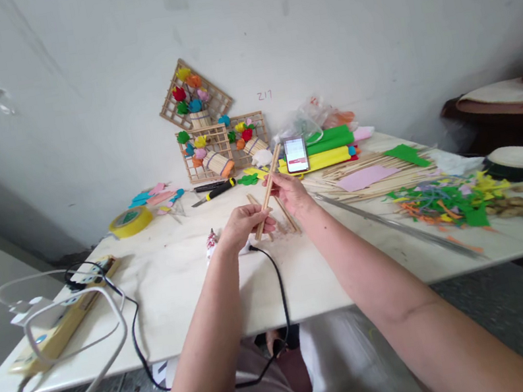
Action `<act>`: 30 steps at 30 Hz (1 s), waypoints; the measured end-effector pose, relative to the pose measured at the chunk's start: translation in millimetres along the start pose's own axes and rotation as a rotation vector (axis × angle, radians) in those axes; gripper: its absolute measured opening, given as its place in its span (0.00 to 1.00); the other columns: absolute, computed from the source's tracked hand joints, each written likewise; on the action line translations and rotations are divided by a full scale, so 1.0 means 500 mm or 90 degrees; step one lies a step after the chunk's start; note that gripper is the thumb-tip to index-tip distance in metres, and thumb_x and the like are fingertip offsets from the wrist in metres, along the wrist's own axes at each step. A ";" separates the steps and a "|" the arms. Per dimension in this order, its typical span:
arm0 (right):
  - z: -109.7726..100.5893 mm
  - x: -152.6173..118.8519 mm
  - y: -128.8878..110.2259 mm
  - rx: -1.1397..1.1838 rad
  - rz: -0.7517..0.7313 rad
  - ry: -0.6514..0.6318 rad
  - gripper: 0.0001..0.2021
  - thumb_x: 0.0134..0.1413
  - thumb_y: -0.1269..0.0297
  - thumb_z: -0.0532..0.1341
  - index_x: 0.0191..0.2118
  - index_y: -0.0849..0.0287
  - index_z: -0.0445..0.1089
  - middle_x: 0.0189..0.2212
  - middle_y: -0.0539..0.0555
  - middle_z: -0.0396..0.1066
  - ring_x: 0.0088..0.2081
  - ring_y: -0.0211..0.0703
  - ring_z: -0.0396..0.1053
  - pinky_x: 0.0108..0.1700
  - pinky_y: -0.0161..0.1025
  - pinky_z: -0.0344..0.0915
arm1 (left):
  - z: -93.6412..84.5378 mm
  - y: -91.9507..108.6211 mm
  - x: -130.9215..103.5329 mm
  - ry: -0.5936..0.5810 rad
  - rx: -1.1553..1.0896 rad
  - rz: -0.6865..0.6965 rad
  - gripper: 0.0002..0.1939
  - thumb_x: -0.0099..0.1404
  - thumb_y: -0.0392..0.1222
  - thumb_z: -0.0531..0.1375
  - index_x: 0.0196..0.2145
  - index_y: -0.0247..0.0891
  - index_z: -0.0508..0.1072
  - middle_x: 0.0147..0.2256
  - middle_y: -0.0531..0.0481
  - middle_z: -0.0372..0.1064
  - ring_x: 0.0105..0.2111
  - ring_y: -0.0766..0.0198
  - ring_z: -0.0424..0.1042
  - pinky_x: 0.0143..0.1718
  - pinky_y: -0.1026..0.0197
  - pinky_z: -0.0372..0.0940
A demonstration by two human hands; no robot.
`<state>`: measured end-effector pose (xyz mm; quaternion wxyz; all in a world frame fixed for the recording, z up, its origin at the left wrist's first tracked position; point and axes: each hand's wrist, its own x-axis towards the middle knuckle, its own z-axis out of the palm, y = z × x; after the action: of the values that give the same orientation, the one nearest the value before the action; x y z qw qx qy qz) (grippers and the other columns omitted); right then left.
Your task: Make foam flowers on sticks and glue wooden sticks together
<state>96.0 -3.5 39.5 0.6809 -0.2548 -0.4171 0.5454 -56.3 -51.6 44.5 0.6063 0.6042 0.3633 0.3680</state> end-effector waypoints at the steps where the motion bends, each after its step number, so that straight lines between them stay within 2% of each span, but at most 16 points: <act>1: 0.000 0.000 0.001 0.005 0.002 -0.005 0.14 0.35 0.53 0.67 0.27 0.57 0.73 0.24 0.50 0.72 0.26 0.36 0.66 0.29 0.34 0.61 | 0.001 0.000 0.001 0.002 -0.002 -0.006 0.17 0.50 0.47 0.67 0.30 0.29 0.70 0.25 0.43 0.73 0.23 0.64 0.73 0.27 0.64 0.68; 6: -0.003 0.000 0.004 0.039 0.016 -0.027 0.14 0.35 0.54 0.68 0.29 0.57 0.74 0.24 0.48 0.71 0.26 0.34 0.65 0.29 0.33 0.61 | 0.005 -0.001 0.003 0.001 -0.019 -0.030 0.17 0.49 0.46 0.67 0.29 0.29 0.69 0.26 0.43 0.73 0.23 0.63 0.73 0.26 0.63 0.68; 16: 0.001 0.013 0.016 0.088 0.039 -0.030 0.11 0.31 0.60 0.70 0.24 0.59 0.72 0.20 0.47 0.69 0.24 0.33 0.65 0.29 0.32 0.62 | 0.022 0.000 0.002 0.034 -0.033 -0.062 0.17 0.48 0.45 0.68 0.27 0.29 0.69 0.25 0.42 0.73 0.22 0.63 0.72 0.26 0.62 0.67; 24: 0.022 0.046 0.017 0.056 0.132 -0.095 0.08 0.34 0.64 0.70 0.25 0.59 0.73 0.21 0.48 0.70 0.25 0.34 0.65 0.30 0.33 0.62 | 0.009 -0.011 0.007 0.070 -0.043 -0.041 0.19 0.49 0.49 0.67 0.30 0.30 0.71 0.29 0.40 0.74 0.27 0.62 0.73 0.30 0.61 0.67; 27: 0.037 0.062 0.018 0.027 0.106 -0.132 0.10 0.34 0.61 0.70 0.25 0.59 0.73 0.21 0.48 0.70 0.25 0.34 0.64 0.29 0.33 0.61 | -0.003 -0.018 0.010 0.100 0.001 0.010 0.22 0.49 0.53 0.66 0.32 0.30 0.73 0.32 0.40 0.74 0.29 0.62 0.72 0.33 0.59 0.67; 30: 0.054 0.075 0.008 -0.012 0.031 -0.174 0.11 0.35 0.57 0.69 0.25 0.58 0.72 0.22 0.48 0.69 0.26 0.34 0.64 0.31 0.33 0.60 | -0.018 -0.011 0.005 0.138 0.050 0.039 0.26 0.50 0.58 0.64 0.40 0.34 0.74 0.39 0.42 0.72 0.35 0.59 0.72 0.34 0.59 0.67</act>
<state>73.0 30.6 61.4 0.6020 -0.1944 -0.5048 0.5873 -63.2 -45.1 39.1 0.5276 0.5953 0.4222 0.4348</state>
